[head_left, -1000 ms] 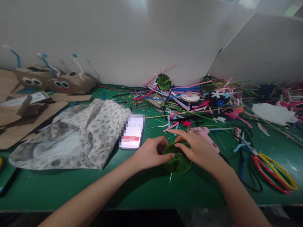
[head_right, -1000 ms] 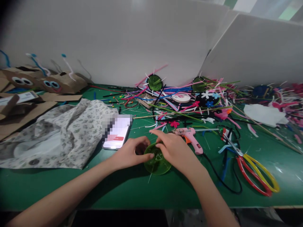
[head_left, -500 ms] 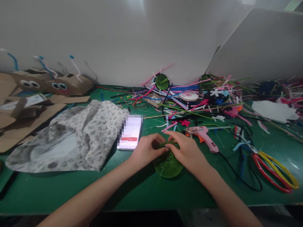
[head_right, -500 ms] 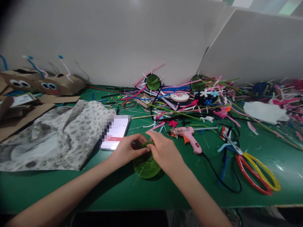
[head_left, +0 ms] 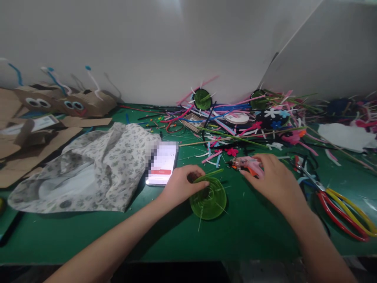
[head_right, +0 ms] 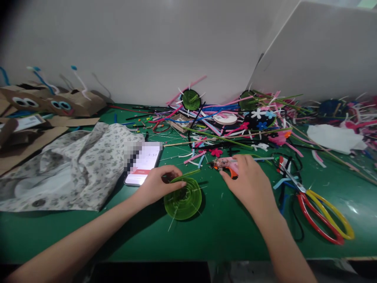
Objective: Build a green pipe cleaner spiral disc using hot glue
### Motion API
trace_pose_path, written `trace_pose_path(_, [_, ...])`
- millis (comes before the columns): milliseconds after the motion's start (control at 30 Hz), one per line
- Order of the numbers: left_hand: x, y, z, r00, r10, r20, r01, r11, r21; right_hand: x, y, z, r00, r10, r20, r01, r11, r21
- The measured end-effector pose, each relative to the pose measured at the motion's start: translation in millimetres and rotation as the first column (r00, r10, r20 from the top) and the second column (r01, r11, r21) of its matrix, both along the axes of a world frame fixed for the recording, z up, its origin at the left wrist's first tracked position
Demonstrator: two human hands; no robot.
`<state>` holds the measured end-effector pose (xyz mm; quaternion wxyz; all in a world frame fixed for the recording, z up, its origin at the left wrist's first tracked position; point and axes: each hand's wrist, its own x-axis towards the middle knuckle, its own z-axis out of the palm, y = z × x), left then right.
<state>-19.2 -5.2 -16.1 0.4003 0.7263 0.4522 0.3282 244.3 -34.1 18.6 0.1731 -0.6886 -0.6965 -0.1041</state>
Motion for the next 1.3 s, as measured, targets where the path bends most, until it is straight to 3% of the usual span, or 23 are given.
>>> trace_pose_path(100, [0.0,-0.2,-0.5,1.0,0.001,-0.008,-0.001,1.0,0.003,20.4,2.4,-1.3,0.993,-0.067,0.102,0.087,0.974,-0.207])
trace_pose_path(167, [0.1,-0.3,-0.4,1.0,-0.001,-0.016,0.001,1.0,0.007,22.6,2.9,-3.0,0.991,-0.057,0.117,0.086,0.961,-0.262])
trace_pose_path(500, [-0.4,0.3,-1.4,0.998,-0.004,-0.058,0.007,0.998,0.059,19.4,11.1,-3.0,0.985,-0.02,0.174,0.06,0.972,-0.226])
trace_pose_path(633, [-0.7,-0.4,-3.0,0.998,0.002,-0.067,0.004,0.996,0.088,9.3,8.6,4.8,0.987,0.151,0.055,-0.142,0.979,-0.144])
trace_pose_path(733, [-0.6,-0.5,-3.2,0.998,-0.001,-0.064,0.007,0.995,0.099,-13.5,7.0,7.7,0.927,0.354,-0.124,-0.365,0.927,-0.087])
trace_pose_path(833, [-0.4,-0.5,-2.6,0.998,-0.003,-0.06,0.009,0.994,0.112,-37.2,7.0,5.2,0.865,0.464,-0.191,-0.479,0.877,-0.043])
trace_pose_path(967, [0.0,-0.3,-1.9,0.999,-0.007,-0.054,0.013,0.992,0.124,-52.0,9.7,-1.7,0.852,0.486,-0.197,-0.503,0.864,-0.043])
trace_pose_path(1300, [1.5,-1.5,0.2,0.999,0.004,-0.041,0.0,0.996,0.086,-46.7,8.4,-9.7,0.815,0.54,-0.21,-0.538,0.84,0.074])
